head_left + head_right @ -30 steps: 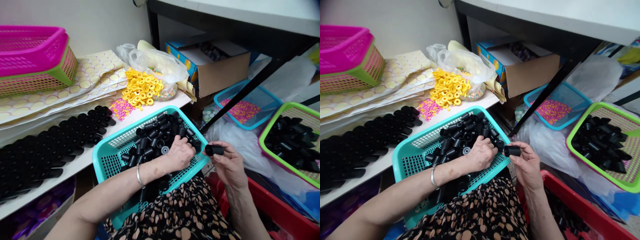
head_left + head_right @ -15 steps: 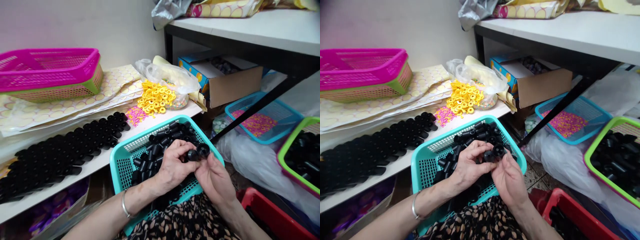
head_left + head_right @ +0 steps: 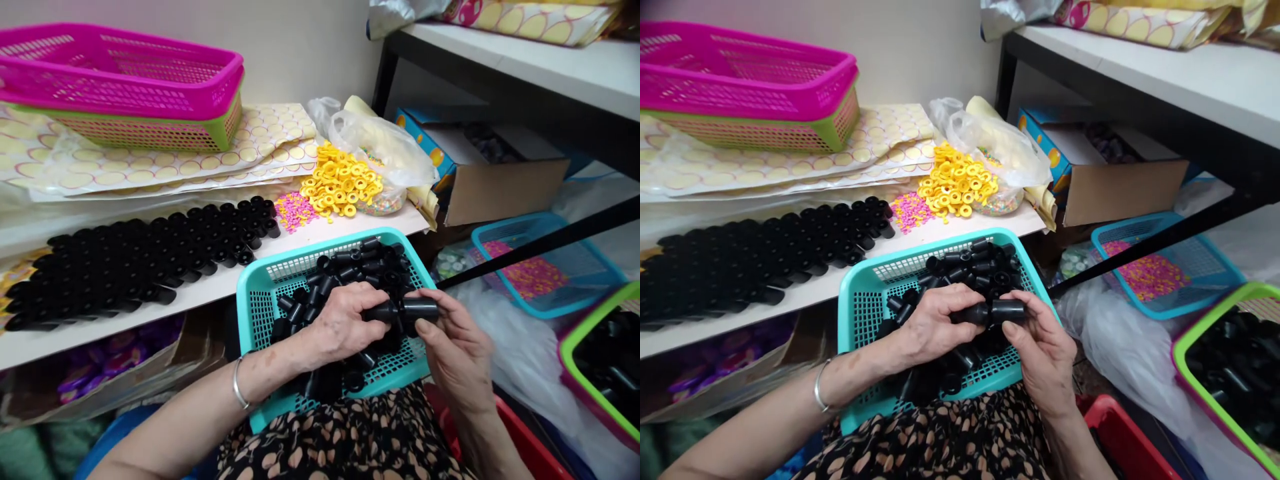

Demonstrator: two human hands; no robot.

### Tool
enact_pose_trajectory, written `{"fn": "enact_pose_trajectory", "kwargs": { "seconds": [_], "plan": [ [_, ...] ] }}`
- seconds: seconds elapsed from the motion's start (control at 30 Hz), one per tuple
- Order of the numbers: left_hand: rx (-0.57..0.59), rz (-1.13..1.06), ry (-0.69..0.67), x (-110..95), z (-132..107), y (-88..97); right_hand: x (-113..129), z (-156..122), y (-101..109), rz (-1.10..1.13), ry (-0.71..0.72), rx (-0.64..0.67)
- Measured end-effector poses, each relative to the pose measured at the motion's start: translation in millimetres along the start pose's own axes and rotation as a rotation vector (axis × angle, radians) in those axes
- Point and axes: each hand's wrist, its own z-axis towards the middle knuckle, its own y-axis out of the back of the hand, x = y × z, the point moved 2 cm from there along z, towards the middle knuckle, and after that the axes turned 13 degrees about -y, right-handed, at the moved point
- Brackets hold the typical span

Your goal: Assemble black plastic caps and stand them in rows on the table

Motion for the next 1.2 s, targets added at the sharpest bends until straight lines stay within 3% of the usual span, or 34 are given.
{"fn": "enact_pose_trajectory", "kwargs": {
  "seconds": [0.3,0.57,0.93,1.03,1.2],
  "plan": [
    [0.126,-0.004,0.073,0,2,7.9,0,-2,-4,-0.076,-0.007,0.005],
    [0.098,-0.074,0.098,-1,0,10.8,-6,1,-3,-0.010,-0.007,-0.066],
    [0.177,-0.058,0.059,-3,1,8.8,-8,-4,-3,-0.058,-0.022,-0.037],
    [0.128,-0.172,0.121,0,1,6.0,-11,-5,-6,-0.071,-0.081,-0.013],
    [-0.042,-0.365,0.353,3,0,5.2,-14,-8,-11,-0.080,-0.132,-0.081]
  ]
}}
